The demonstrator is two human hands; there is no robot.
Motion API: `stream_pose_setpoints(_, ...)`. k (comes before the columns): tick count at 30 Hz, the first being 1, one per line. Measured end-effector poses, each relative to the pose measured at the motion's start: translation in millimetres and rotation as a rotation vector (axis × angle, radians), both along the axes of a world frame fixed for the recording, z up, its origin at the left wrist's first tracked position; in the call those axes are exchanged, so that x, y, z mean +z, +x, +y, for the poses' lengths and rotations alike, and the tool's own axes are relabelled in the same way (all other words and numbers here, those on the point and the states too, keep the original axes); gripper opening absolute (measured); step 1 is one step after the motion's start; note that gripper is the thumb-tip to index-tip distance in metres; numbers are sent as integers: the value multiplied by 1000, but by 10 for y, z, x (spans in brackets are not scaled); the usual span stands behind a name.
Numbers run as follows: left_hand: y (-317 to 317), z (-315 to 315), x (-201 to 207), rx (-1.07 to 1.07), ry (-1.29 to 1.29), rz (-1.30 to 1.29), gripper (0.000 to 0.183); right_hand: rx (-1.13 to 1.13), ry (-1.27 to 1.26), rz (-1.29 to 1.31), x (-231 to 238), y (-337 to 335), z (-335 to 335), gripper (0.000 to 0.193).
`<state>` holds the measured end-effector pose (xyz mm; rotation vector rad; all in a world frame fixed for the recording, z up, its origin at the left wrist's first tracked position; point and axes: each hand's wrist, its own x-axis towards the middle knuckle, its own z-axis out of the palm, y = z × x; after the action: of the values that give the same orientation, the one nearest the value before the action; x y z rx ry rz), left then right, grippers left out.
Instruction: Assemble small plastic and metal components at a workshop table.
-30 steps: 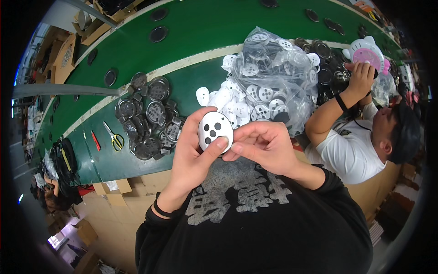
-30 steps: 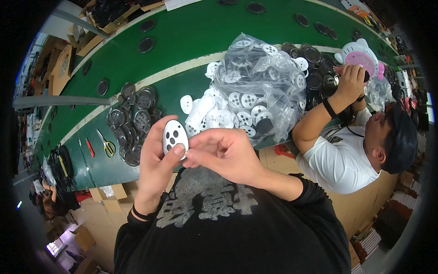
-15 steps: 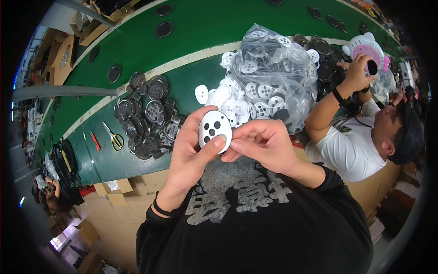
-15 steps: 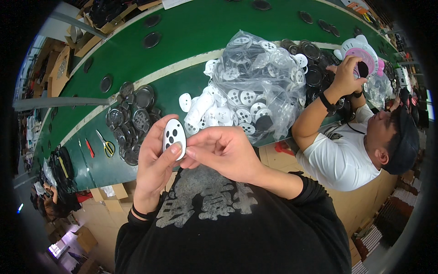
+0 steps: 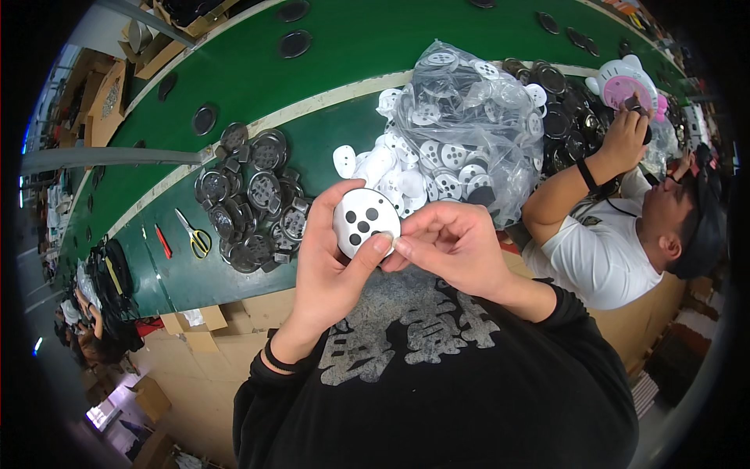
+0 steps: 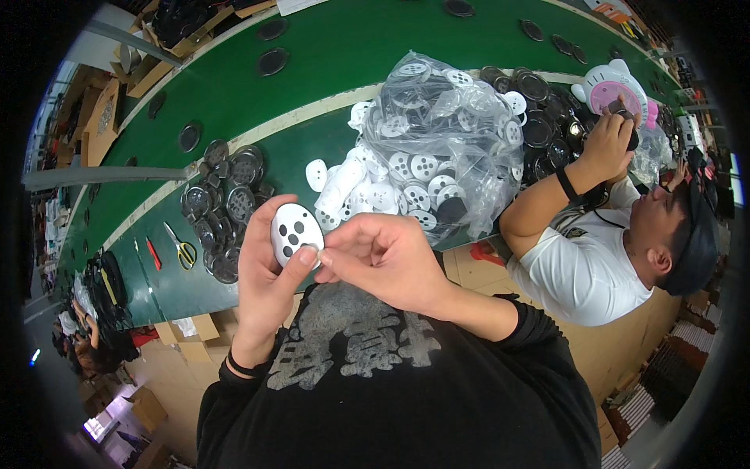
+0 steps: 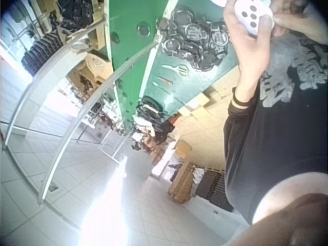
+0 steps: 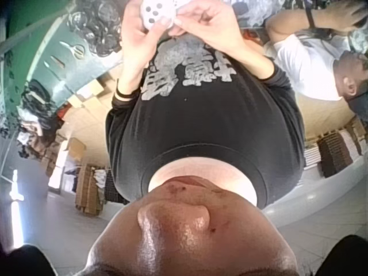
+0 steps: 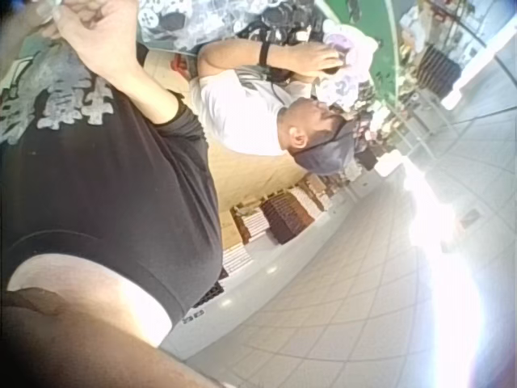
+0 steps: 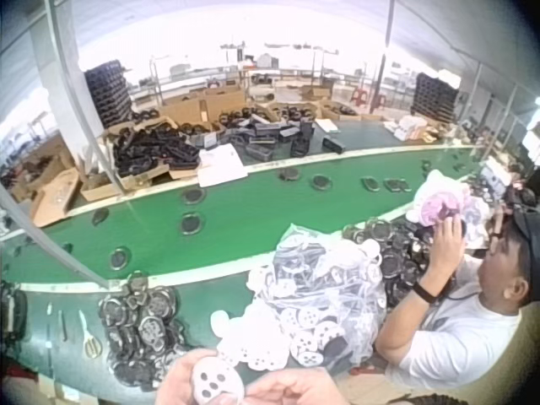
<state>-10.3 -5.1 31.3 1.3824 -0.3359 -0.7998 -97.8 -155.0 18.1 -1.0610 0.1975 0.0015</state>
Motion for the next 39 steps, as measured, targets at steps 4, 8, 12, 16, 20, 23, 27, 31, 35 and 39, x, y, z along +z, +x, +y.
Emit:
stream_pose_setpoints(4,-3,21,-79,1,21,-111,53,9,6,13,3,14,-12,12)
stream_pose_setpoints(8,10,16,-76,-28,12,-134,53,41,29,23,9,20,-45,14)
stream_pose_setpoints(12,30,21,-50,-38,-9,-21,52,32,28,4,30,16,-29,16)
stream_pose_setpoints(16,31,16,-39,-42,-11,28,52,37,25,5,16,15,-33,15)
stream_pose_setpoints(20,20,10,-25,-27,-15,41,52,25,-7,-1,19,14,-20,15)
stream_pose_setpoints(23,8,8,-51,-10,18,-70,53,-27,-65,8,-15,1,17,15)
stream_pose_setpoints(27,-38,5,-96,49,30,-107,56,-38,-173,20,-29,4,27,15)
stream_pose_setpoints(31,16,1,-77,39,226,-538,56,-21,-133,43,-90,17,2,12)
stream_pose_setpoints(35,53,-11,-81,171,473,-1301,63,-34,-99,52,-175,28,-49,10)
stream_pose_setpoints(39,19,-4,-92,60,276,-1344,35,-72,-78,68,-155,42,-18,10)
